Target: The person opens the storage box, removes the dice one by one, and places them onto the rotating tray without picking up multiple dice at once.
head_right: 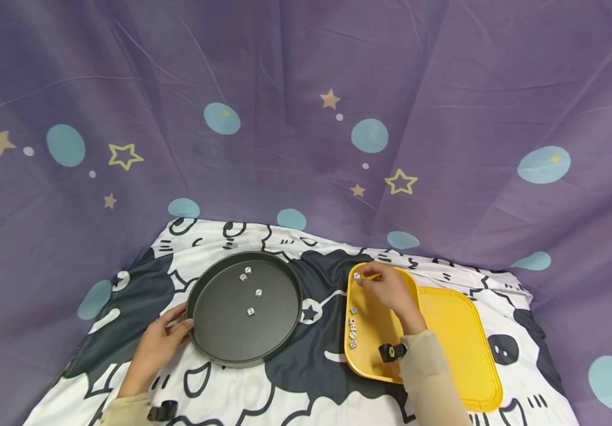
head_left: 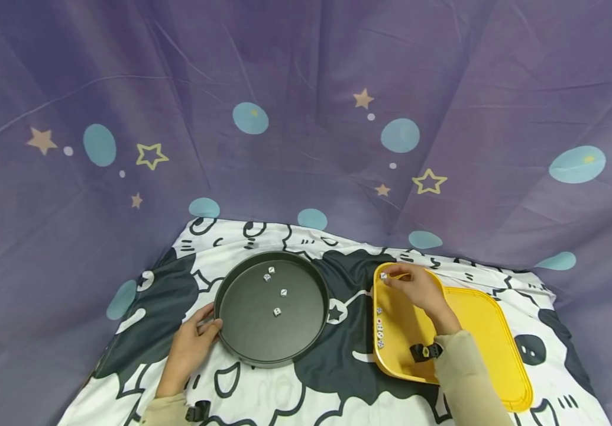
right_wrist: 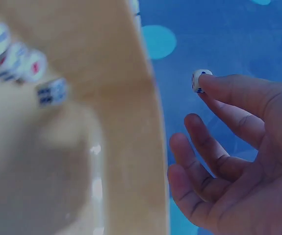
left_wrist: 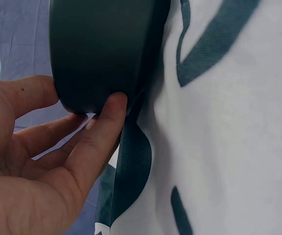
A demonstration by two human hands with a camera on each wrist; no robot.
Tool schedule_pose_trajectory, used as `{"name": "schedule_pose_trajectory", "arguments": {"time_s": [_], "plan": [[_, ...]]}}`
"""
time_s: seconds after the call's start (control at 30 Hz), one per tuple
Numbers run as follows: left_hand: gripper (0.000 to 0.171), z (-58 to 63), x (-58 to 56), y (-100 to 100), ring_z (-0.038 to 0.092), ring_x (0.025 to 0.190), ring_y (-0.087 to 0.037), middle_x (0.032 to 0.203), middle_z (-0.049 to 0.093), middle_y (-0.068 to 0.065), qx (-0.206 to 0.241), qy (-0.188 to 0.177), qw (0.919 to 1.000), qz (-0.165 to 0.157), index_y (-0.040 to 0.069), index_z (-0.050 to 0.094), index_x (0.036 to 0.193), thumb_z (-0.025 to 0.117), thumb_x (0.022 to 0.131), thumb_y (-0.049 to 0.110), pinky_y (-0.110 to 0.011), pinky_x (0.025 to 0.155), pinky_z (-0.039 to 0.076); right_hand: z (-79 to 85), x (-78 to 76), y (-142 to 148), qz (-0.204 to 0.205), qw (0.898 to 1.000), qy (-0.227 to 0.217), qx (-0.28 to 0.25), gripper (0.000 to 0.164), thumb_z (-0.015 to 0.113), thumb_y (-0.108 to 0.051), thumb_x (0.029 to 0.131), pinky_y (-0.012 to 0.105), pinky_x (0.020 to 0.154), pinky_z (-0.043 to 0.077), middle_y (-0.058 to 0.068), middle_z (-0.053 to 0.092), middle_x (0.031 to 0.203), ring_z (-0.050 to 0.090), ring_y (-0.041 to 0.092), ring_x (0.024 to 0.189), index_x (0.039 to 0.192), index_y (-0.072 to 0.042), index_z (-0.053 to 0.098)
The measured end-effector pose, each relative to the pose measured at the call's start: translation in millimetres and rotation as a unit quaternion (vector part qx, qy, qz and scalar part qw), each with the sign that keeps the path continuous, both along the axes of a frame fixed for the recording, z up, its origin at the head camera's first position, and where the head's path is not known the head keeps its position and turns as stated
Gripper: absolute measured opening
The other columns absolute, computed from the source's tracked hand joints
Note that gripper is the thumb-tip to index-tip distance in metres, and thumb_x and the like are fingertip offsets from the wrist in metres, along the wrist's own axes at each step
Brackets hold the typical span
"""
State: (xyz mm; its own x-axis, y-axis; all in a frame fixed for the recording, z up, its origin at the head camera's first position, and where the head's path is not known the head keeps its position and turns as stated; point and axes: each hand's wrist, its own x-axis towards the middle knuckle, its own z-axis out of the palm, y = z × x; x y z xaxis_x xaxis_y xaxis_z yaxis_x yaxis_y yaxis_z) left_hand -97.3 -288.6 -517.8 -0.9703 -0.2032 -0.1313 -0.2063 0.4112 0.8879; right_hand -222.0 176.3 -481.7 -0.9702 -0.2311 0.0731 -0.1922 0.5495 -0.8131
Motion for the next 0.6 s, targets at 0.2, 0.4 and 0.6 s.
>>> {"name": "schedule_pose_trajectory", "arguments": {"time_s": [0.2,0.4,0.6], "plan": [[0.05,-0.5,-0.3,-0.5,0.064,0.113,-0.029,0.141,0.053,-0.024,-0.003,-0.001,1.0,0.001,-0.002,0.046,0.147,0.06,0.101,0.009,-0.022,0.079,0.057,28.6,0.5,-24.9,0.033,0.999,-0.005,-0.034,0.02,0.073,-0.007,0.092,0.032,0.076,0.052,0.014,0.07,0.108,0.061,0.031,0.091,0.11,-0.001,0.072],[0.049,-0.9,-0.2,-0.4,0.065,0.111,-0.027,0.14,0.054,-0.023,-0.001,0.002,1.0,0.002,-0.001,0.046,0.146,0.06,0.101,0.009,-0.021,0.079,0.057,35.3,-10.4,-48.6,0.063,0.997,0.002,-0.047,0.02,0.073,-0.011,0.093,0.039,0.08,0.052,0.01,0.07,0.109,0.061,0.028,0.092,0.112,-0.005,0.073],[0.049,0.1,0.2,-0.5,0.066,0.11,-0.028,0.14,0.054,-0.023,0.001,0.003,1.0,0.002,-0.002,0.046,0.146,0.06,0.101,0.009,-0.021,0.078,0.058,45.2,-15.2,-79.4,0.084,0.995,0.006,-0.046,0.02,0.073,-0.014,0.093,0.039,0.078,0.054,0.007,0.069,0.111,0.064,0.026,0.093,0.112,-0.009,0.073]]}}
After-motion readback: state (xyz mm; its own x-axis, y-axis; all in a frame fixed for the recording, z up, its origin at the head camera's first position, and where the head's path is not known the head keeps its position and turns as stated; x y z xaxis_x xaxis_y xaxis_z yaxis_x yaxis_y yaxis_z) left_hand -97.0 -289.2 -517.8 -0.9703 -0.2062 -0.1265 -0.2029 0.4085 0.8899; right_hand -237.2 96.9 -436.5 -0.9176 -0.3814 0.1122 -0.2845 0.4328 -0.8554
